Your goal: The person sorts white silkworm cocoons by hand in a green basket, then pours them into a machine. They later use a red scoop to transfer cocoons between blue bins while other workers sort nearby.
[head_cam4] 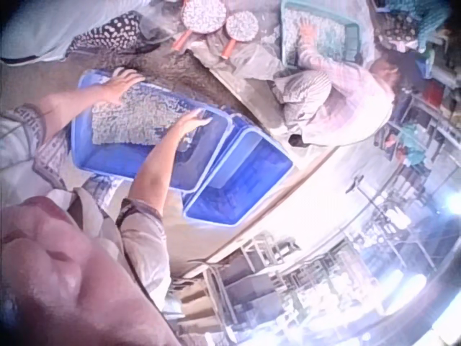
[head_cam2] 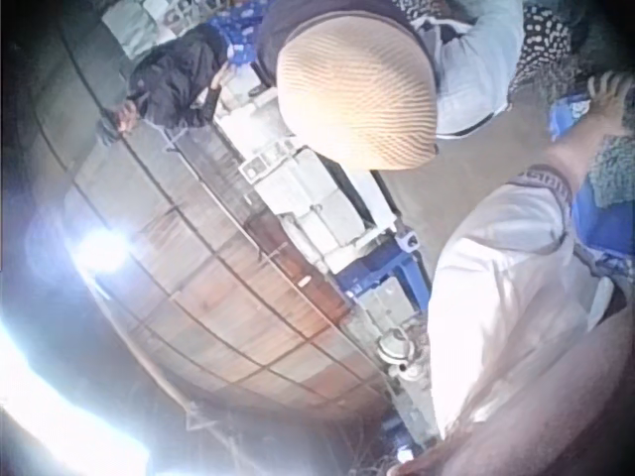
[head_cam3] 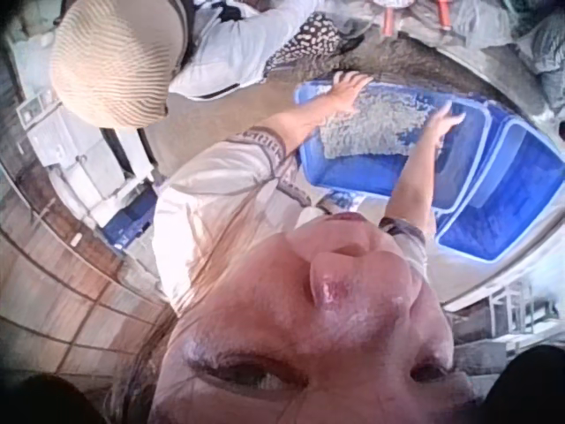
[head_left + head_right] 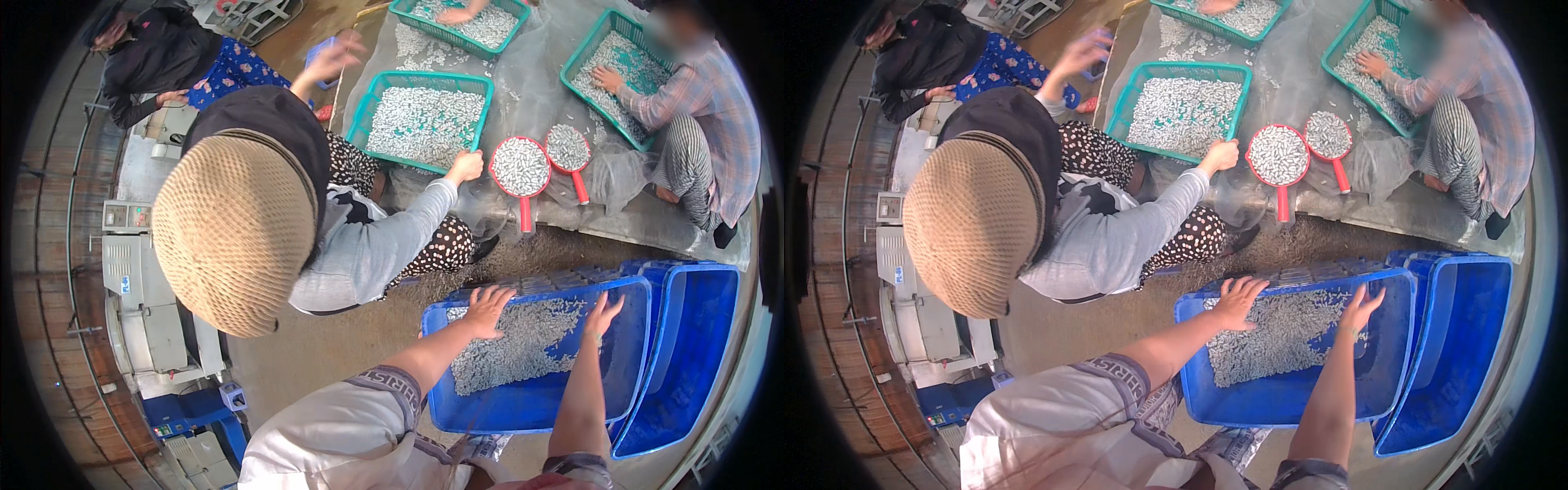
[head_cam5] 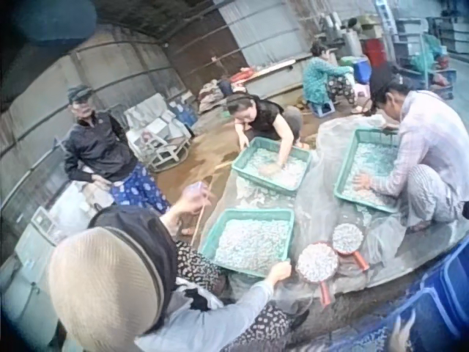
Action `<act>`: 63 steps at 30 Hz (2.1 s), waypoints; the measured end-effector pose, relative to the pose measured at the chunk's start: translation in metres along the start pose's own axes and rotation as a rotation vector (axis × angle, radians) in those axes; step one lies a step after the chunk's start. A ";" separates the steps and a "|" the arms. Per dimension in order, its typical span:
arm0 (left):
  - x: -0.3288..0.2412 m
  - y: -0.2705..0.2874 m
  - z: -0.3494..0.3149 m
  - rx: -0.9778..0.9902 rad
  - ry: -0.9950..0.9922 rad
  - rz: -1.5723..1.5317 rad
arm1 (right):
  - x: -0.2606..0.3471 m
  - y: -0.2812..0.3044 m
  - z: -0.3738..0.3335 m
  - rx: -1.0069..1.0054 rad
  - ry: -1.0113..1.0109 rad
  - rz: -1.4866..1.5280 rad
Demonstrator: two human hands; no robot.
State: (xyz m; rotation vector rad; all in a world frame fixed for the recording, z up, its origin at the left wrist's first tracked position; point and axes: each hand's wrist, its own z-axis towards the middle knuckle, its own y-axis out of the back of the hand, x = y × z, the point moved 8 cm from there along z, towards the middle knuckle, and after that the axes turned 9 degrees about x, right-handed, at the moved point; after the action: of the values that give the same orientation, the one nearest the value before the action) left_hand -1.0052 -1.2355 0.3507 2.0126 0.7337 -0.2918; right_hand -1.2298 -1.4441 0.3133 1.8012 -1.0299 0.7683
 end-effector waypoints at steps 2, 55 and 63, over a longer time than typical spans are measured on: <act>0.013 0.003 0.001 0.005 0.037 0.016 | 0.005 -0.005 -0.044 -0.041 0.214 -0.192; 0.051 -0.427 -0.618 -0.443 1.263 -1.717 | -0.115 0.315 -0.304 0.073 -0.263 -0.188; 0.059 -0.361 -0.528 -0.743 0.846 -1.713 | -0.090 0.269 -0.293 0.187 -0.206 -0.303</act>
State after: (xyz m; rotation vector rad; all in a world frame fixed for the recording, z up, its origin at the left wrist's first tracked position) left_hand -1.2221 -0.6311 0.3490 0.2877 2.4990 -0.0403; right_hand -1.5324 -1.2159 0.4637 2.1711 -0.8062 0.5134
